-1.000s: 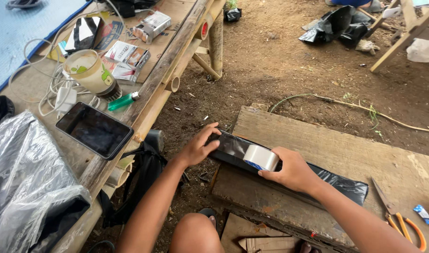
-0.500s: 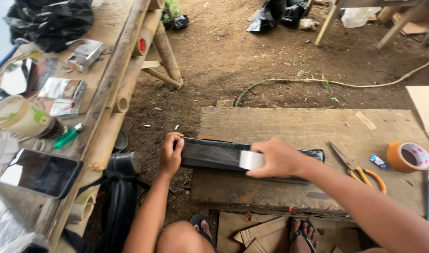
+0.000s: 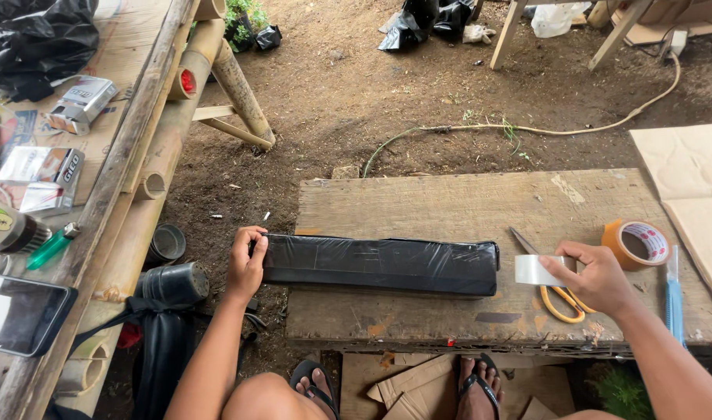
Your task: The person wraps a rectangular object in black plastic and secures it with clear packing tape. They repeatedly rotate the object, apply tape along its length, and smooth the tape to ensure it adheres.
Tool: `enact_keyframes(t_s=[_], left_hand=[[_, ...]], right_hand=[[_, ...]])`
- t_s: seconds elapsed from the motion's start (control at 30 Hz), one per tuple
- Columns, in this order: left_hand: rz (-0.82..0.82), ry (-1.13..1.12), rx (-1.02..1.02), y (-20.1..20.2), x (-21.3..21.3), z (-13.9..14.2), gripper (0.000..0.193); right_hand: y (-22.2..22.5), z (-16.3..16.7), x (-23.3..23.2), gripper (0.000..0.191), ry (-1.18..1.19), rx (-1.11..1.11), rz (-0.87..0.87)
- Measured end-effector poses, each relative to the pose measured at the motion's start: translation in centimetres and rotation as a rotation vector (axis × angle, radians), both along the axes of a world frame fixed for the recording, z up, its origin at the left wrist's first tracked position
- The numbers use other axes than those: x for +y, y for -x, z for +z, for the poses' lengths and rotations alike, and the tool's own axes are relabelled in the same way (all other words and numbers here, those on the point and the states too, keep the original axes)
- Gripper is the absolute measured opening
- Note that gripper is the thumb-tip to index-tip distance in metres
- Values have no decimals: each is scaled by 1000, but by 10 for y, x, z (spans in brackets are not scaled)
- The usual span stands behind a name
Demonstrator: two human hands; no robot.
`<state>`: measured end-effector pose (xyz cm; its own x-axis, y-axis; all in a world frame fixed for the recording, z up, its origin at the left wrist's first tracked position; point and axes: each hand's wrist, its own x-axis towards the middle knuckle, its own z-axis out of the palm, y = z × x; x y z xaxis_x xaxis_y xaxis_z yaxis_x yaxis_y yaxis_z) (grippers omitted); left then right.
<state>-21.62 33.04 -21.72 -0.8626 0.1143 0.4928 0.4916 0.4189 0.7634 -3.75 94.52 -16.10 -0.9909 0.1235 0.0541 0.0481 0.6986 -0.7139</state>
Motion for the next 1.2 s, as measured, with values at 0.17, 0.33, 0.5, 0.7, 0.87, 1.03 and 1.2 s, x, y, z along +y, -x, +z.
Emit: enact_keyframes(t_s=[0.17, 0.33, 0.5, 0.7, 0.87, 1.03, 1.2], left_hand=[[1, 6, -59, -2, 12, 0, 14], [-7, -5, -80, -6, 19, 3, 13], [11, 31, -69, -8, 18, 6, 12], [11, -6, -92, -5, 10, -8, 13], [48, 94, -128, -10, 15, -4, 42], [218, 925, -161, -34, 59, 29, 92], [-81, 1127, -78, -81, 150, 57, 112]], right_hand=[[-2, -27, 9, 31, 127, 59, -39], [-1, -44, 11, 34, 291, 56, -40], [5, -64, 15, 32, 468, 19, -55], [15, -100, 7, 22, 1054, 135, 103], [9, -133, -6, 15, 1486, 75, -229], [7, -141, -8, 16, 1504, 133, -266], [3, -129, -14, 13, 1482, 128, -339]])
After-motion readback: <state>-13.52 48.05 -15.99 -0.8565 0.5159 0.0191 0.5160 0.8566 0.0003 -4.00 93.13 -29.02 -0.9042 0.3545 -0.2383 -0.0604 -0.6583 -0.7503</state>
